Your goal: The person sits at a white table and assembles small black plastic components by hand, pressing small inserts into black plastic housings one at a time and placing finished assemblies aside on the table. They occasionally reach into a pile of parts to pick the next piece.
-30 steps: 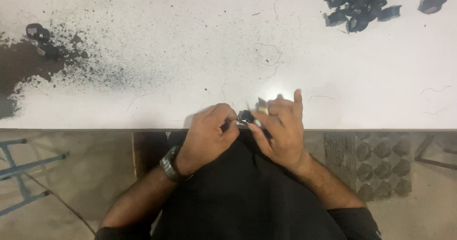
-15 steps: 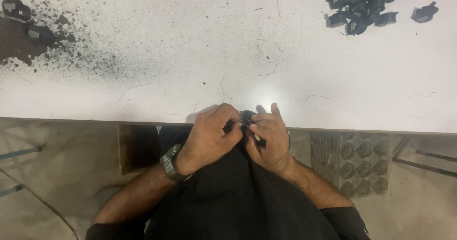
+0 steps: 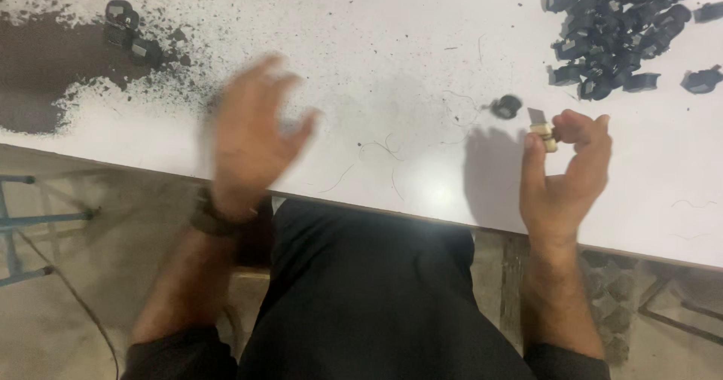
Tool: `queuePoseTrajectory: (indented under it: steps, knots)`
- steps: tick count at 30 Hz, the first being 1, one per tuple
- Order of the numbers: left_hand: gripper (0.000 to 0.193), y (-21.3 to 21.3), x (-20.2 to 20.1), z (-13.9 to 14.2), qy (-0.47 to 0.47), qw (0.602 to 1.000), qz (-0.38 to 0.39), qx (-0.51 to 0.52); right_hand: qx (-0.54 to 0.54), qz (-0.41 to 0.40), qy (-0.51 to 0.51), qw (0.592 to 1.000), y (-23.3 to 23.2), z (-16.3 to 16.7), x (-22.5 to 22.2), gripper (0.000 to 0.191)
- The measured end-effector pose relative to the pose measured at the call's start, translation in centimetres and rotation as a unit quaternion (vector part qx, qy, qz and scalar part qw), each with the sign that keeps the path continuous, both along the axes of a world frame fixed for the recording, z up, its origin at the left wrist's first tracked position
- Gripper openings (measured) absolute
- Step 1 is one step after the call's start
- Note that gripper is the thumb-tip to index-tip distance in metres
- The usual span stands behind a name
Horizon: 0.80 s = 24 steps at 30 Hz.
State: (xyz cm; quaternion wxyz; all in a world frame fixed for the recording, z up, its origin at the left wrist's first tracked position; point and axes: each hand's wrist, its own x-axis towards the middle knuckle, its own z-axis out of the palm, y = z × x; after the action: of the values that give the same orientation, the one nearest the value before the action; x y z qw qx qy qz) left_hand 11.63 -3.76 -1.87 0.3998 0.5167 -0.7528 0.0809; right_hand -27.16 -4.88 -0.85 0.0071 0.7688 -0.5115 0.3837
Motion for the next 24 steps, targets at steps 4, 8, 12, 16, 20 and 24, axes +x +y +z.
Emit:
queuePoseTrajectory:
  steps: [4,8,12,16,20,24]
  knots:
    - [0.063,-4.6,14.1,1.0,-0.083,0.99,0.114,0.0,0.095,0.064,-0.009,0.993,-0.7,-1.3,1.2,0.015]
    - [0.055,-6.6,15.2,-0.2,-0.012,0.955,0.119,0.272,0.113,0.221,-0.017,0.969,0.1,-2.0,11.1,0.041]
    - [0.05,-7.0,7.3,-2.4,-0.144,0.965,0.023,0.219,0.205,0.486,-0.098,0.844,3.8,-1.1,19.6,0.016]
    - [0.048,-4.9,-2.4,-2.6,-0.18,0.954,-0.127,0.204,0.192,0.541,-0.114,0.811,5.1,-0.4,14.9,0.012]
    - [0.054,-3.5,-8.5,-0.9,-0.186,0.937,-0.238,0.174,0.251,0.352,-0.268,0.861,5.1,-0.2,5.1,0.011]
    - [0.054,-3.1,-8.9,2.1,-0.148,0.967,-0.2,0.047,0.229,0.128,-0.377,0.889,5.2,-0.9,-1.2,0.011]
